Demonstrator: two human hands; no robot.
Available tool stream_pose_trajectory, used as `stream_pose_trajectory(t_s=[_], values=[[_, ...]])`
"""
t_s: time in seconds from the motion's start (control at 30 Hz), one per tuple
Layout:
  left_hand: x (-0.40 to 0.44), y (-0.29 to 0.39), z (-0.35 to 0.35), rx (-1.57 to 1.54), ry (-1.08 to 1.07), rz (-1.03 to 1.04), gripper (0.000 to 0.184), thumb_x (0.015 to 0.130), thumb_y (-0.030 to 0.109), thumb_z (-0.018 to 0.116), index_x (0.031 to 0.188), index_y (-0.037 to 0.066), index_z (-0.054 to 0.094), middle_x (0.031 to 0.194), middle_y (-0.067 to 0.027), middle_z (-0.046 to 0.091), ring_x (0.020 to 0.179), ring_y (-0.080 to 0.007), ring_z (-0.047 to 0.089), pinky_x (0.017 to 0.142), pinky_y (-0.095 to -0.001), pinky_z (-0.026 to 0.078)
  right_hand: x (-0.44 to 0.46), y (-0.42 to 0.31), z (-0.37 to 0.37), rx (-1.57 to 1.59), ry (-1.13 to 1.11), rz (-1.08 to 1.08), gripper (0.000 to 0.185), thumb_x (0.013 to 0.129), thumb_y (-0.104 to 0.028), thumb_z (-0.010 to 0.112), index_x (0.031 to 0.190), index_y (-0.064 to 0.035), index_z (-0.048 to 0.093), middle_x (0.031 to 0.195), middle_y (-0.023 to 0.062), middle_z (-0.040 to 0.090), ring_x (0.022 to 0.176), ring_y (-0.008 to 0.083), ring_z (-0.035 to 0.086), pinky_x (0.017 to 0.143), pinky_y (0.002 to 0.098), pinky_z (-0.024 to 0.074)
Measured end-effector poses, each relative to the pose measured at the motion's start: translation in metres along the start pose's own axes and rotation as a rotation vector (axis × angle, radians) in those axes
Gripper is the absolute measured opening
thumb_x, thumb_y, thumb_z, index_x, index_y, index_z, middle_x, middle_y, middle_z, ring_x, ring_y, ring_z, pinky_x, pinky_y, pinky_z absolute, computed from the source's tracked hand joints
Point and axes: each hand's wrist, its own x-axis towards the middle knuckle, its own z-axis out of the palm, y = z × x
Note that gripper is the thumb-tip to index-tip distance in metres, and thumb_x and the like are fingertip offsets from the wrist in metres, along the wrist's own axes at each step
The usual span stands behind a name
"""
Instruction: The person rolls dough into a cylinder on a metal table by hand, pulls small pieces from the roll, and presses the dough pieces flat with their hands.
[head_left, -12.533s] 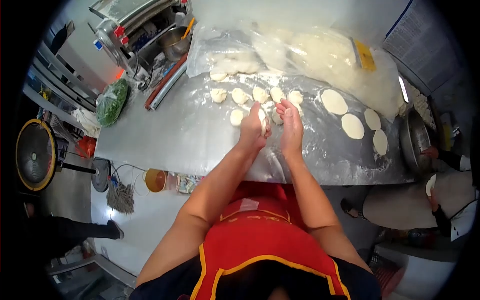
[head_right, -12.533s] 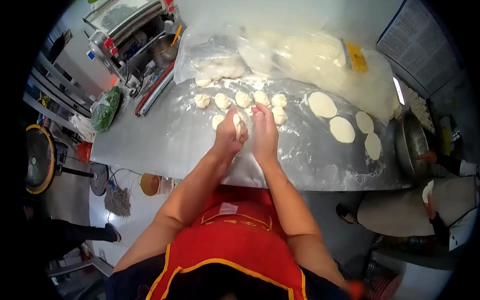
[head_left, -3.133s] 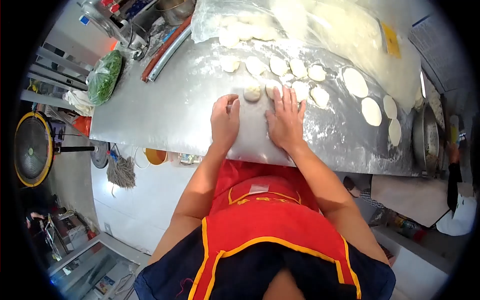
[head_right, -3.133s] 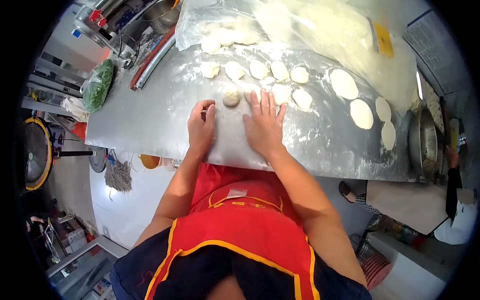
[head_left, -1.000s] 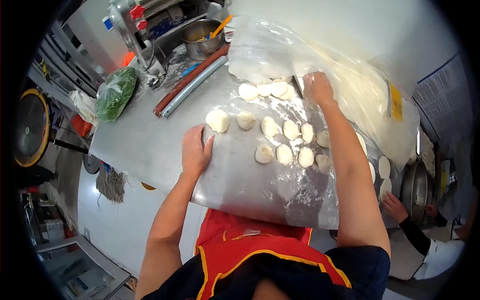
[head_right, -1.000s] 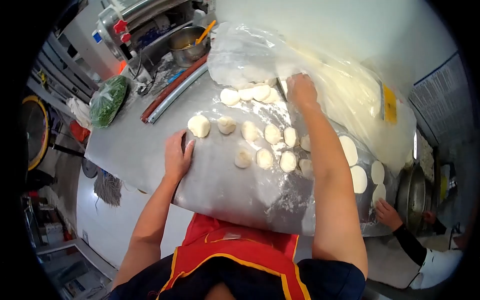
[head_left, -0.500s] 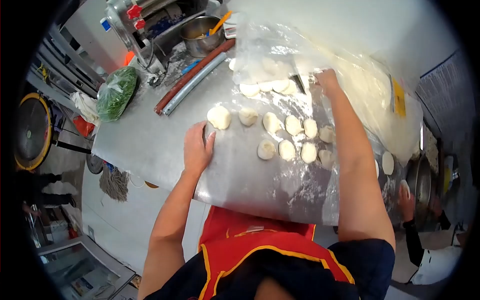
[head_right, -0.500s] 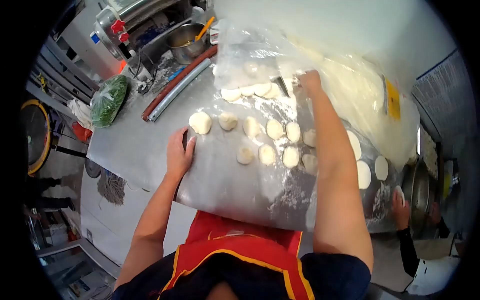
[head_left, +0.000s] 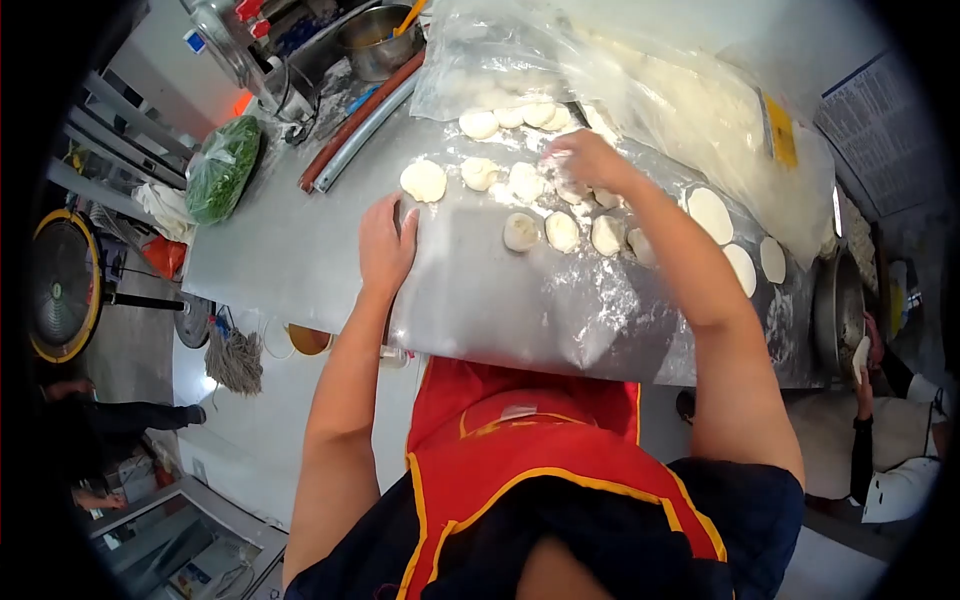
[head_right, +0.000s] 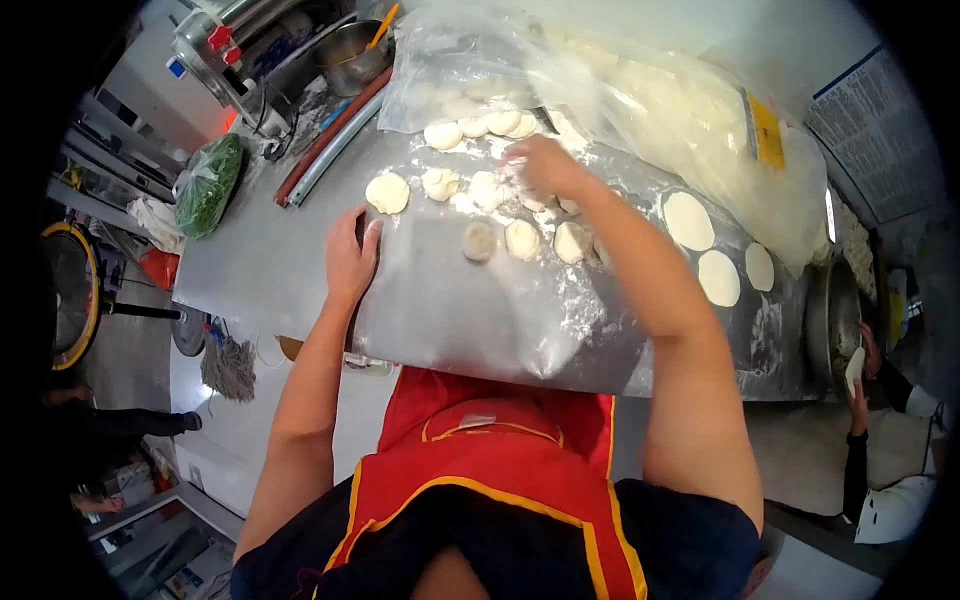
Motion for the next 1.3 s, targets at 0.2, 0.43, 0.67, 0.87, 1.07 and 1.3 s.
stream_pose_trajectory(t_s=[0.2, 0.43, 0.67, 0.87, 1.07, 1.3], values=[[0.001, -0.004, 0.009, -0.001, -0.025, -0.029, 0.037, 0.09, 0.024, 0.062, 0.119, 0.002, 0.056, 0.115, -0.0176, 0.06, 0.109, -0.0355, 0.054, 0.097, -0.0431, 0.041, -0.075, 0.051, -0.045, -0.013, 0.176, 0.641, 0.017, 0.072, -0.002, 0.067, 0.088, -0.006, 0.071, 0.072, 0.0107, 0.067, 0.062, 0.0178, 0.065, 0.059, 0.0307, 0.0514], [0.001, -0.001, 0.005, 0.037, -0.007, -0.005, 0.036, 0.089, 0.023, 0.063, 0.118, 0.002, 0.058, 0.115, -0.0173, 0.06, 0.109, -0.0344, 0.053, 0.097, -0.0435, 0.04, -0.031, 0.003, 0.009, 0.136, 0.184, 0.181, 0.031, 0.078, 0.009, 0.055, 0.104, -0.0028, 0.067, 0.087, 0.0145, 0.069, 0.072, 0.0184, 0.067, 0.069, 0.0331, 0.0533], [0.001, 0.001, 0.009, 0.071, 0.02, 0.038, 0.033, 0.089, 0.023, 0.064, 0.115, 0.003, 0.059, 0.113, -0.0166, 0.061, 0.109, -0.0344, 0.054, 0.096, -0.043, 0.041, 0.024, -0.04, 0.023, 0.372, 0.12, 0.307, 0.03, 0.079, 0.009, 0.053, 0.101, -0.0035, 0.069, 0.096, 0.0083, 0.068, 0.087, 0.0173, 0.065, 0.076, 0.0329, 0.0528], [0.001, -0.002, 0.005, 0.015, 0.01, 0.033, 0.033, 0.088, 0.023, 0.064, 0.114, 0.004, 0.058, 0.115, -0.0152, 0.06, 0.11, -0.0333, 0.054, 0.096, -0.0434, 0.041, 0.054, -0.056, 0.063, -0.032, 0.111, 0.019, 0.038, 0.072, 0.003, 0.06, 0.109, -0.0029, 0.068, 0.101, 0.0229, 0.068, 0.097, 0.0349, 0.065, 0.085, 0.0379, 0.0513], [0.0, 0.001, 0.008, 0.015, -0.033, -0.012, 0.032, 0.089, 0.024, 0.062, 0.114, 0.004, 0.058, 0.116, -0.0153, 0.061, 0.111, -0.0333, 0.054, 0.096, -0.0422, 0.041, -0.031, -0.07, 0.035, 0.226, -0.087, 0.257, 0.041, 0.072, 0.004, 0.058, 0.11, -0.0049, 0.068, 0.105, 0.0199, 0.066, 0.092, 0.034, 0.064, 0.084, 0.0376, 0.0518], [-0.001, -0.003, 0.006, 0.008, -0.032, 0.014, 0.031, 0.088, 0.021, 0.063, 0.113, 0.002, 0.059, 0.116, -0.017, 0.059, 0.11, -0.0346, 0.054, 0.095, -0.0431, 0.042, -0.099, -0.044, 0.006, -0.109, -0.018, 0.211, 0.049, 0.073, 0.011, 0.051, 0.116, -0.0065, 0.065, 0.113, 0.0168, 0.067, 0.106, 0.0276, 0.063, 0.091, 0.0342, 0.0479]])
